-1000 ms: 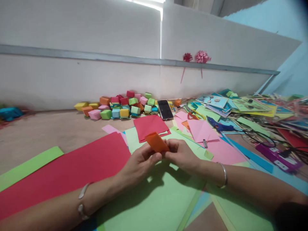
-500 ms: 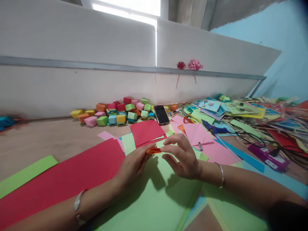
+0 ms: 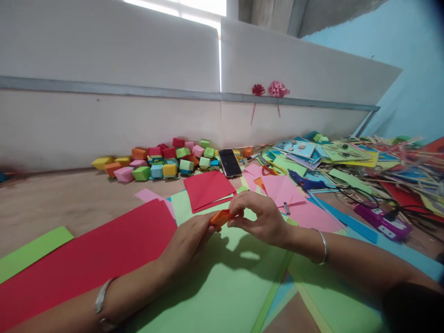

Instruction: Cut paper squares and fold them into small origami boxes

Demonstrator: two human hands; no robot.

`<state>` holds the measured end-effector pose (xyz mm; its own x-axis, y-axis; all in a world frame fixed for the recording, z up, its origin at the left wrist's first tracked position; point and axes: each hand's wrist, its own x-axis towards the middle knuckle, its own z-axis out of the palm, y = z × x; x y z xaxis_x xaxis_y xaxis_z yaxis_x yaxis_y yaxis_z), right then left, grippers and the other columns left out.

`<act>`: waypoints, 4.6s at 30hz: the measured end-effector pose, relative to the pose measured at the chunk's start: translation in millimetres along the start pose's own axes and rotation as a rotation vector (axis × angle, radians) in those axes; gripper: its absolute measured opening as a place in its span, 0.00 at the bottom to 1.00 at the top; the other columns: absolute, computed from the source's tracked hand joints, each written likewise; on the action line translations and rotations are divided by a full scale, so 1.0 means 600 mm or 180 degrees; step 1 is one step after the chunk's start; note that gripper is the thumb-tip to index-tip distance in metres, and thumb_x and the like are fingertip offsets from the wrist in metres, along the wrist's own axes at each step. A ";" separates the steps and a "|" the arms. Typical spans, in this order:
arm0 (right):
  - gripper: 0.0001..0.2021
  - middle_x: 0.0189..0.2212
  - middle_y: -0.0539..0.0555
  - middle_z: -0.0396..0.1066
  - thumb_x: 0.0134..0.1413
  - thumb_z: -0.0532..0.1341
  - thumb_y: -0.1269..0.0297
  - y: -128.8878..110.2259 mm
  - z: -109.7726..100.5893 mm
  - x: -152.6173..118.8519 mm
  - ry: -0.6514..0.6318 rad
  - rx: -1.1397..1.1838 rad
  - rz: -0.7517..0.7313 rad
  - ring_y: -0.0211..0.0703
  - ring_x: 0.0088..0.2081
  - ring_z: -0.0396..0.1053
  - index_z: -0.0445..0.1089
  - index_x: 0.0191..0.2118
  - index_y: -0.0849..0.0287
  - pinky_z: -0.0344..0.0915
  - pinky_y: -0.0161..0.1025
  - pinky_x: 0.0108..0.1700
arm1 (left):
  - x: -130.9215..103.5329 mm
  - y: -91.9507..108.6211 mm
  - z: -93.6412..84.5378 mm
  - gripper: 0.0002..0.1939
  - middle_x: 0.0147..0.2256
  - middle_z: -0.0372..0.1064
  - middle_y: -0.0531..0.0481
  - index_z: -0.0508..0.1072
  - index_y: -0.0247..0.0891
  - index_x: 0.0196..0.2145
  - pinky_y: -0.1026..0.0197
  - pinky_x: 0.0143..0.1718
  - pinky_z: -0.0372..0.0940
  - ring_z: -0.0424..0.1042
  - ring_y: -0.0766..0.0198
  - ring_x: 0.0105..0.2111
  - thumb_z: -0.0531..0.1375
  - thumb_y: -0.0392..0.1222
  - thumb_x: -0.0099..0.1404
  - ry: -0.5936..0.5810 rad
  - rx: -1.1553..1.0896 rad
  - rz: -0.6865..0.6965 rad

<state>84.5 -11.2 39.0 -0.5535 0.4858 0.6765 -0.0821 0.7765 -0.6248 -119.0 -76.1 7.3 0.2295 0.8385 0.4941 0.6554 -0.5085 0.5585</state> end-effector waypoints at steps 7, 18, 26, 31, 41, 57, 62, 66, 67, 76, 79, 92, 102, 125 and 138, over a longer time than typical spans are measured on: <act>0.06 0.33 0.53 0.73 0.55 0.67 0.64 0.010 -0.010 0.008 -0.0181 0.0127 0.0044 0.36 0.32 0.70 0.73 0.37 0.58 0.71 0.36 0.36 | -0.004 0.010 -0.001 0.14 0.27 0.75 0.51 0.72 0.41 0.45 0.65 0.29 0.65 0.73 0.62 0.25 0.49 0.45 0.70 -0.0024 -0.0440 -0.0140; 0.05 0.31 0.55 0.74 0.58 0.65 0.65 0.013 -0.011 0.004 -0.0043 -0.0462 -0.0777 0.38 0.33 0.72 0.74 0.33 0.60 0.70 0.35 0.35 | -0.011 0.009 0.011 0.19 0.31 0.78 0.52 0.66 0.42 0.53 0.65 0.31 0.66 0.76 0.62 0.29 0.55 0.52 0.69 -0.0328 -0.1022 -0.0291; 0.08 0.29 0.55 0.77 0.57 0.66 0.62 0.008 -0.008 -0.001 0.0120 -0.0601 -0.0740 0.39 0.31 0.75 0.73 0.30 0.59 0.72 0.34 0.35 | -0.006 0.022 0.005 0.13 0.33 0.79 0.48 0.71 0.38 0.44 0.66 0.33 0.68 0.78 0.63 0.32 0.51 0.46 0.71 -0.0418 -0.1119 -0.0232; 0.05 0.29 0.53 0.77 0.54 0.65 0.68 0.001 0.004 -0.006 0.0248 -0.0450 -0.0482 0.38 0.31 0.75 0.71 0.28 0.59 0.71 0.34 0.34 | -0.008 0.021 0.012 0.12 0.33 0.79 0.50 0.72 0.39 0.46 0.68 0.32 0.68 0.78 0.64 0.32 0.52 0.43 0.71 -0.0326 -0.1068 -0.0080; 0.04 0.31 0.53 0.76 0.48 0.68 0.65 -0.030 0.012 -0.003 0.0317 0.0062 0.0853 0.41 0.34 0.72 0.74 0.31 0.58 0.67 0.38 0.37 | -0.005 0.032 0.005 0.10 0.31 0.79 0.53 0.72 0.39 0.41 0.72 0.28 0.66 0.77 0.68 0.28 0.52 0.36 0.69 -0.0114 -0.0629 0.0093; 0.08 0.25 0.49 0.72 0.50 0.68 0.65 -0.028 0.024 -0.011 0.0295 0.1224 0.0867 0.36 0.27 0.70 0.67 0.30 0.57 0.68 0.36 0.30 | -0.004 0.033 0.010 0.12 0.30 0.78 0.49 0.76 0.38 0.41 0.69 0.28 0.67 0.76 0.65 0.27 0.53 0.36 0.67 -0.0356 -0.1008 0.0232; 0.16 0.26 0.46 0.74 0.46 0.69 0.69 -0.030 0.020 -0.011 0.0373 0.1338 0.1055 0.36 0.24 0.71 0.67 0.42 0.55 0.70 0.35 0.28 | -0.004 0.029 0.011 0.14 0.32 0.80 0.49 0.76 0.40 0.46 0.67 0.31 0.69 0.77 0.63 0.30 0.53 0.37 0.68 -0.0405 -0.1156 0.0157; 0.10 0.25 0.49 0.75 0.47 0.67 0.70 -0.031 0.015 -0.011 0.0466 0.0995 0.0992 0.37 0.28 0.73 0.74 0.39 0.57 0.70 0.35 0.30 | -0.007 0.026 0.014 0.15 0.37 0.80 0.47 0.75 0.39 0.48 0.65 0.34 0.69 0.78 0.62 0.34 0.53 0.37 0.69 -0.0486 -0.1139 0.0185; 0.09 0.25 0.50 0.75 0.46 0.67 0.70 -0.031 0.015 -0.011 0.0487 0.0948 0.0978 0.37 0.28 0.73 0.75 0.37 0.58 0.69 0.35 0.31 | -0.007 0.028 0.014 0.15 0.37 0.80 0.47 0.75 0.39 0.48 0.65 0.34 0.69 0.78 0.62 0.34 0.52 0.38 0.69 -0.0464 -0.1084 0.0167; 0.05 0.29 0.52 0.77 0.49 0.65 0.71 -0.037 0.020 -0.015 0.0409 0.0820 0.1049 0.38 0.31 0.72 0.78 0.34 0.57 0.68 0.37 0.33 | 0.001 0.058 -0.005 0.08 0.27 0.73 0.50 0.77 0.39 0.31 0.68 0.25 0.64 0.71 0.66 0.26 0.59 0.41 0.66 0.0290 -0.0616 0.0125; 0.09 0.30 0.51 0.77 0.51 0.65 0.69 -0.035 0.021 -0.014 0.0301 0.0825 0.1022 0.38 0.32 0.73 0.77 0.40 0.56 0.70 0.37 0.36 | 0.004 0.061 -0.008 0.09 0.24 0.73 0.52 0.74 0.38 0.27 0.69 0.23 0.63 0.70 0.68 0.23 0.60 0.39 0.65 0.0377 -0.0660 0.0130; 0.06 0.23 0.50 0.72 0.52 0.67 0.67 -0.038 0.012 -0.008 -0.0166 0.0398 0.0855 0.35 0.27 0.67 0.75 0.26 0.59 0.65 0.34 0.30 | 0.003 0.075 -0.011 0.13 0.18 0.66 0.55 0.69 0.38 0.21 0.71 0.19 0.57 0.63 0.71 0.18 0.59 0.38 0.63 0.0427 -0.0433 0.0251; 0.10 0.18 0.47 0.67 0.44 0.70 0.62 -0.022 0.020 -0.006 0.0084 0.0484 0.1785 0.32 0.22 0.59 0.72 0.21 0.61 0.57 0.32 0.25 | -0.001 0.071 -0.009 0.16 0.19 0.66 0.54 0.69 0.38 0.21 0.66 0.21 0.59 0.64 0.68 0.20 0.58 0.47 0.63 0.0448 -0.0789 -0.0734; 0.14 0.17 0.47 0.67 0.51 0.66 0.58 -0.023 0.033 -0.008 -0.0509 0.0674 0.2134 0.31 0.21 0.59 0.72 0.21 0.61 0.54 0.30 0.23 | 0.008 0.059 -0.001 0.24 0.17 0.62 0.58 0.70 0.37 0.24 0.69 0.17 0.54 0.57 0.71 0.17 0.64 0.63 0.56 0.0521 -0.2057 -0.1740; 0.11 0.24 0.49 0.68 0.52 0.66 0.57 -0.002 0.018 -0.010 -0.0410 -0.0143 0.1453 0.35 0.26 0.62 0.75 0.32 0.61 0.58 0.34 0.28 | 0.013 0.055 -0.007 0.17 0.20 0.67 0.54 0.71 0.36 0.24 0.66 0.22 0.59 0.65 0.67 0.21 0.64 0.53 0.56 0.0166 -0.1443 -0.1565</act>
<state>78.8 -19.1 31.4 -0.6233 0.7298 0.2810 0.2278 0.5132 -0.8275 -98.9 -87.2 32.2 -0.0611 0.9888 0.1359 0.3050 -0.1111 0.9459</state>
